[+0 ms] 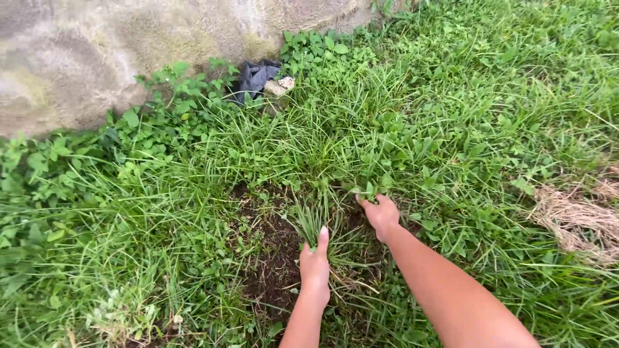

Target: Pulling weeds and clumps of grass from a lawn with bare hands.

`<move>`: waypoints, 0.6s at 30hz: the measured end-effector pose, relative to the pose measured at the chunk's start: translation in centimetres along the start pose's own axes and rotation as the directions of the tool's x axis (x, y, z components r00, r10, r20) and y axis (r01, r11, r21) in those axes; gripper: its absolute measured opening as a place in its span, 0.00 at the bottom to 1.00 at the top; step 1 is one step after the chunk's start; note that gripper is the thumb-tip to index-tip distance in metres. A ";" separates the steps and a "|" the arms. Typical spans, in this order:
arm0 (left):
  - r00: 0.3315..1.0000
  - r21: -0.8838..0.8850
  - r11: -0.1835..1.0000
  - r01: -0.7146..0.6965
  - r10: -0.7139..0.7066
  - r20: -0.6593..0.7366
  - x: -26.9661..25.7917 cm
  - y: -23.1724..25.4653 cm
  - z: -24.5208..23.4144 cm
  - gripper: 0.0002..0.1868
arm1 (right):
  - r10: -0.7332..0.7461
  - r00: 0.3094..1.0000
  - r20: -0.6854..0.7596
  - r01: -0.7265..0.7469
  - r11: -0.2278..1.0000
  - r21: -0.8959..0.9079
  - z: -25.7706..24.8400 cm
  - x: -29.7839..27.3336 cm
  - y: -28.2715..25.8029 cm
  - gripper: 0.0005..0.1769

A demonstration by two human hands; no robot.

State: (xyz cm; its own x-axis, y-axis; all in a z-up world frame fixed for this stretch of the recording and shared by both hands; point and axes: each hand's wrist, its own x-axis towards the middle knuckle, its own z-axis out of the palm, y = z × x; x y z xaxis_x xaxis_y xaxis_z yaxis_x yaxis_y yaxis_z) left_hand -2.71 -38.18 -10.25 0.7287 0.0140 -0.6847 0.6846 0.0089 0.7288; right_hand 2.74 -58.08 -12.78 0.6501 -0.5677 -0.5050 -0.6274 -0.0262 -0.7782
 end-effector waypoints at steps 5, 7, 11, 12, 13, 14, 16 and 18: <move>0.990 -0.054 0.990 -0.133 0.135 0.032 -0.8 0.4 -1.4 0.48 | 0.071 0.995 0.075 -0.071 0.997 -0.006 0.1 2.2 -0.3 0.39; 0.999 -0.062 0.998 -0.019 0.017 -0.031 0.0 -0.2 -2.2 0.51 | 0.078 0.992 0.102 -0.081 0.997 0.020 0.3 3.0 0.4 0.40; 0.997 -0.083 0.996 -0.020 0.014 -0.070 -0.3 0.6 -4.4 0.52 | 0.034 0.999 0.014 -0.036 0.983 0.177 1.2 1.1 1.8 0.38; 0.997 -0.118 0.993 -0.009 -0.001 -0.080 0.2 0.7 -4.9 0.55 | 0.049 0.998 -0.040 -0.037 0.966 0.256 1.5 0.7 1.6 0.35; 0.996 -0.147 0.989 0.014 -0.027 -0.085 0.3 0.2 -5.5 0.59 | 0.080 0.992 -0.097 -0.044 0.943 0.331 1.6 -0.1 2.1 0.33; 0.996 -0.149 0.989 0.018 -0.031 -0.085 0.5 0.2 -5.9 0.59 | 0.081 0.992 -0.097 -0.046 0.944 0.328 1.8 -1.7 2.1 0.33; 0.997 -0.190 0.979 -0.073 0.065 -0.048 1.6 1.0 -6.0 0.62 | 0.014 0.998 -0.059 -0.005 0.987 0.158 1.7 -4.0 1.2 0.31; 0.994 -0.140 0.984 -0.110 0.106 -0.036 0.1 3.0 -5.5 0.63 | -0.091 0.990 0.107 0.090 0.996 0.009 1.8 -6.5 -0.1 0.30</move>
